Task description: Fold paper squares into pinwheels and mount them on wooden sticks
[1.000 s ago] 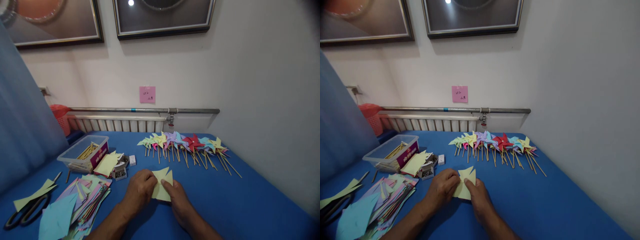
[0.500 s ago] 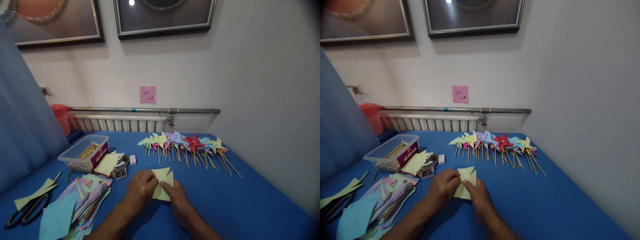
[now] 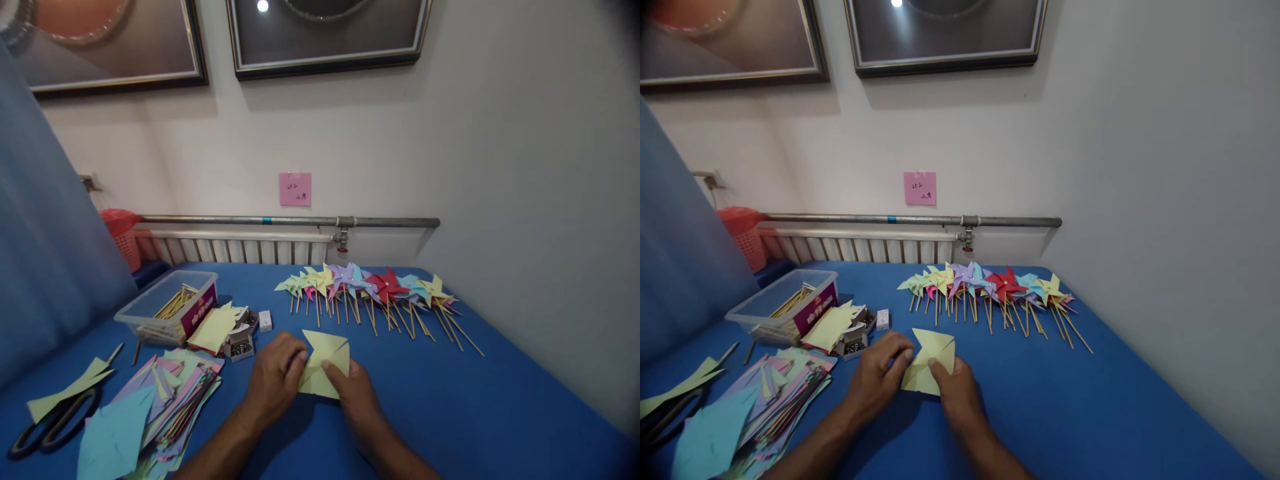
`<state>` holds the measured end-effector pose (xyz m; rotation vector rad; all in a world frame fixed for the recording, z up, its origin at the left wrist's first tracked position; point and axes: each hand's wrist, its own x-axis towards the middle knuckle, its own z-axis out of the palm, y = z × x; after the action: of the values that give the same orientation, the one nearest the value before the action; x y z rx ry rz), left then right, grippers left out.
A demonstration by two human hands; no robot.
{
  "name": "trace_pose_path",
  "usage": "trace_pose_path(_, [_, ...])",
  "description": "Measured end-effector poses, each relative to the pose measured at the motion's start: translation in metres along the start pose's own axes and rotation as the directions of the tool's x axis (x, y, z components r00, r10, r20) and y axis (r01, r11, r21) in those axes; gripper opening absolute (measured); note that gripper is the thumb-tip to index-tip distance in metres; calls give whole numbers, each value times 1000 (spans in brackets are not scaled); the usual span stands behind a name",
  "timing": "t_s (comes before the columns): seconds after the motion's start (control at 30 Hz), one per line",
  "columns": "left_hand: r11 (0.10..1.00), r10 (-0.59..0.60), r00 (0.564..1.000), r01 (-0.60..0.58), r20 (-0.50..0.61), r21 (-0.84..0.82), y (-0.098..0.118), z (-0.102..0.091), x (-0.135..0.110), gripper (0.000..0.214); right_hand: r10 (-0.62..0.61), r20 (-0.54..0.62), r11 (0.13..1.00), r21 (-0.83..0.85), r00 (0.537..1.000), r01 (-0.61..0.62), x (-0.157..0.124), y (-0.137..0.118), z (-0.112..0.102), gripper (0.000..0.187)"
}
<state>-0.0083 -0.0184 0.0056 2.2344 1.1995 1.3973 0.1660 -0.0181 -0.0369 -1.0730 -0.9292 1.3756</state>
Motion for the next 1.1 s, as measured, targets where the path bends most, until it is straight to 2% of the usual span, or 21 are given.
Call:
trace_pose_path(0.07, [982, -168, 986, 167, 0, -87, -1, 0, 3, 25, -17, -2, 999, -31, 1000, 17, 0, -2, -1, 48])
trace_pose_path(0.17, [871, -407, 909, 417, 96, -259, -4, 2, 7, 30, -35, 1, 997, -71, 999, 35, 0, -3, -1, 45])
trace_pose_path(0.23, [765, -497, 843, 537, 205, -356, -5, 6, 7, 35, -46, 7, 994, -97, 999, 47, -1, -2, -1, 44])
trace_pose_path(0.3, [678, -536, 791, 612, 295, -408, -5, 11, 7, 39, -53, 11, 992, -116, 999, 54, -1, -2, -1, 42])
trace_pose_path(0.4, [612, -560, 754, 655, 342, -443, -8, 16, 5, 40, -47, 8, 991, -126, 999, 48, -1, -1, -2, 40])
trace_pose_path(0.63, [554, -567, 730, 681, 381, -479, -11, 16, 6, 41, -22, 43, 995, -101, 999, 26, 0, 0, -2, 44])
trace_pose_path(1.1, [372, -587, 671, 721, 454, -585, 1, 10, 10, 39, 2, 114, 992, -129, 993, 13, -4, -2, -1, 45])
